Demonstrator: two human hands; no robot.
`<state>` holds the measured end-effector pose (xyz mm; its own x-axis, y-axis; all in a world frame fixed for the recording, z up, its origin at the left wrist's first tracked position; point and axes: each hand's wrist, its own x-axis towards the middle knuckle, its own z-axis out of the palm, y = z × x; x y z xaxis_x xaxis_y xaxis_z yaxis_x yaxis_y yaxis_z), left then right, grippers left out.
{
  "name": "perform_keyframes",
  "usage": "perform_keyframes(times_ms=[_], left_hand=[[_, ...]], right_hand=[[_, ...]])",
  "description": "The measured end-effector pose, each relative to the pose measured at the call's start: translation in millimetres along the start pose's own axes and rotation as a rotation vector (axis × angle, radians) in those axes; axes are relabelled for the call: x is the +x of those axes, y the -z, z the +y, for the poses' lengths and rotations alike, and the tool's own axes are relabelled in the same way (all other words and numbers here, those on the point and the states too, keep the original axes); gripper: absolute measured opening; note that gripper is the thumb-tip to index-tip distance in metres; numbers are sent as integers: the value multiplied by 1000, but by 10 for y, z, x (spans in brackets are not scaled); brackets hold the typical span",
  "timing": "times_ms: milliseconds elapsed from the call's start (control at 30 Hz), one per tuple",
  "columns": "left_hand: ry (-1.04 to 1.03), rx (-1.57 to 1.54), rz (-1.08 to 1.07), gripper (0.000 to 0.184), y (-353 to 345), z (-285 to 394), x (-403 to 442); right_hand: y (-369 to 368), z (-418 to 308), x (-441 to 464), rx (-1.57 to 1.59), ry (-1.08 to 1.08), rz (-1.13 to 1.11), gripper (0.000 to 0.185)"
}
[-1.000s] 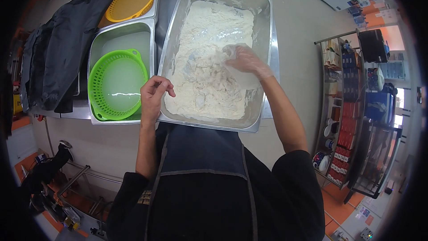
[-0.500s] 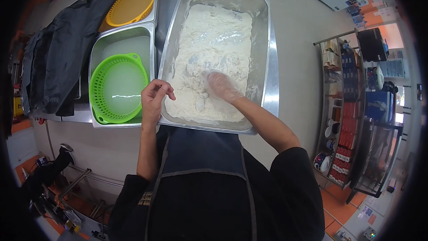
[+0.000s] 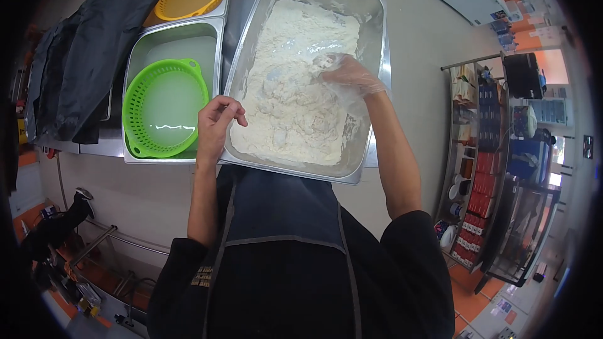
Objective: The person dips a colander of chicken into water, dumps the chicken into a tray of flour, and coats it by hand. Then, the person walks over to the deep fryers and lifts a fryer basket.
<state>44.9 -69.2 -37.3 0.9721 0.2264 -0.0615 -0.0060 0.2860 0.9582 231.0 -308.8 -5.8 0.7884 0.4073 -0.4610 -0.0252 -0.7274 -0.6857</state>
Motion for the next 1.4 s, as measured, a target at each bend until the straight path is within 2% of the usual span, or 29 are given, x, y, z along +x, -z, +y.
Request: perform_keyframes(times_ms=[100, 167, 233, 300, 400, 500, 567, 700, 800, 900, 933, 967, 1000, 1033, 1067, 1100, 1200, 1267, 1333, 1400], left_hand=[[-9, -6, -4, 11, 9, -20, -6], [-27, -2, -10, 11, 2, -10, 2], [-53, -13, -2, 12, -6, 8, 14], [-103, -11, 40, 12, -33, 5, -71], [-228, 7, 182, 13, -68, 38, -318], [-285, -13, 381, 12, -102, 5, -932], [-292, -43, 537, 16, -59, -235, -1449], [-182, -83, 905, 20, -170, -1053, -2623], [132, -126, 1289, 20, -480, -2138, -3679], [448, -263, 1617, 15, -1302, -3625, -4870], [606, -318, 1683, 14, -1716, -3940, -5218], [633, -620, 1838, 14, -2218, -4348, -5515], [816, -746, 1858, 14, -2643, -5310, -5882], [928, -807, 1611, 15, -3135, -5307, -6142], [1105, -818, 1786, 19, -3581, -5188, -5980], [1239, -844, 1693, 22, -3880, -4967, -5966], [1010, -1023, 1771, 26, -4541, -4965, -5804], [914, -1051, 1772, 31, -4719, -4990, -5708], [919, -899, 1722, 30, -4862, -5101, -5625], [957, -562, 1693, 29, -5205, -5205, -5571]], right_hand=[[75, -123, -92, 114, -67, -77, 64], [79, 349, 217, 37, 38, -56, 65], [93, 382, 244, 1, 33, -89, 67], [106, -25, -4, 4, -78, -171, 70], [78, 504, 281, 297, 111, -220, 60], [107, 538, 313, 284, 164, -249, 45], [74, 381, 251, 422, 110, -313, 35], [-3, 258, 361, 666, 35, -556, 26], [-246, 245, 636, 842, 59, -575, 23], [-407, 269, 1183, 507, 279, -533, 25], [-448, 161, 1124, 502, 295, -527, 26], [-513, 10, 1058, 507, 310, -541, 26], [-614, -165, 932, 519, 324, -567, 26], [-716, -342, 793, 530, 340, -602, 26], [-849, -499, 608, 539, 357, -655, 26], [-997, -658, 374, 548, 375, -713, 26], [-1577, -1074, -636, 523, 423, -985, 27], [-2048, -1228, -1560, 463, 444, -1211, 27], [-2426, -1201, -2567, 387, 436, -1465, 28], [-2802, -955, -3698, 248, 501, -1777, 28]])
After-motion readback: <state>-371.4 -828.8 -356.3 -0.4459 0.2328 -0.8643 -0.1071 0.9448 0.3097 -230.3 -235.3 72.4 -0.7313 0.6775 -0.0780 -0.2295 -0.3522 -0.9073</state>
